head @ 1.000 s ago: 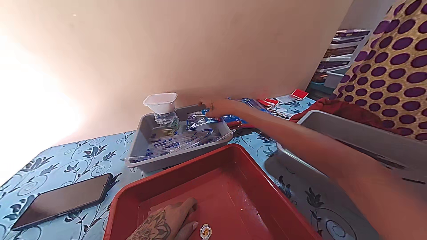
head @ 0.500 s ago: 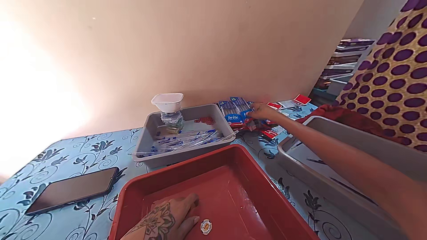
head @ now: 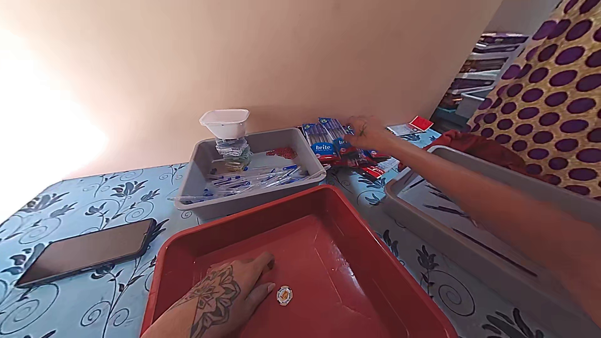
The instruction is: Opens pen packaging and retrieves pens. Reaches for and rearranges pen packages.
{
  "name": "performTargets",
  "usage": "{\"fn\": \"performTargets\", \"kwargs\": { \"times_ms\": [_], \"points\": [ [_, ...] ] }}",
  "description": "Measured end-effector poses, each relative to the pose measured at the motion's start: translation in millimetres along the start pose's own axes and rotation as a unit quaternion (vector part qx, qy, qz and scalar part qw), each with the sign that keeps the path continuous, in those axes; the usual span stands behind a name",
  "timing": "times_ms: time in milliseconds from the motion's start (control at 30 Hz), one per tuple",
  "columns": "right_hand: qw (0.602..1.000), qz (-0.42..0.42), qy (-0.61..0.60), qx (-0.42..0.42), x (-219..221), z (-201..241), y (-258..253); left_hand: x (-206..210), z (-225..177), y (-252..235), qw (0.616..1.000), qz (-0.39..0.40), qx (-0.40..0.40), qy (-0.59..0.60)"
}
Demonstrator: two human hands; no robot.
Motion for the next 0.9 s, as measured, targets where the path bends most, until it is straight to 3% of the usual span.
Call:
{"fn": "performTargets", "kwargs": {
  "times_ms": [167, 333, 433, 567, 667, 767, 900],
  "points": [
    [0.997, 0.038, -0.027, -0.066, -10.7, 42.8, 23.4, 0.8, 4.3, -1.4, 0.999, -0.034, 0.010, -0.018],
    [0.992, 0.052, -0.058, -0.102, 5.5, 97.7, 32.0, -21.0, 6.5, 6.6, 0.949, -0.292, 0.123, 0.010],
    [0.980, 0.072, -0.080, -0.166, 23.5, 119.8, 21.1, -40.5, 16.9, 16.8, 0.907, -0.409, 0.098, -0.017],
    [0.968, 0.146, -0.077, -0.187, 43.3, 147.6, 3.8, -62.0, 46.8, 25.7, 0.861, -0.506, 0.043, -0.033],
    [0.963, 0.176, -0.080, -0.187, 64.7, 155.5, -18.6, -69.3, 65.4, 26.3, 0.835, -0.550, 0.025, -0.026],
    [0.964, 0.185, -0.065, -0.182, 78.8, 168.6, -37.4, -69.0, 84.5, 21.6, 0.842, -0.540, -0.009, -0.010],
    [0.952, 0.098, -0.129, -0.260, 65.8, 190.2, -17.0, -62.3, 104.7, 16.1, 0.856, -0.516, -0.019, -0.009]
  ]
}}
Point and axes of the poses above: each hand's wrist, its own y-axis away from the middle knuckle, its own x-axis out of the palm, z = x × y, the point moved 4 cm from there along -y, towards the middle knuckle, and after that the axes turned 5 degrees about -z, right-handed, at the moved point
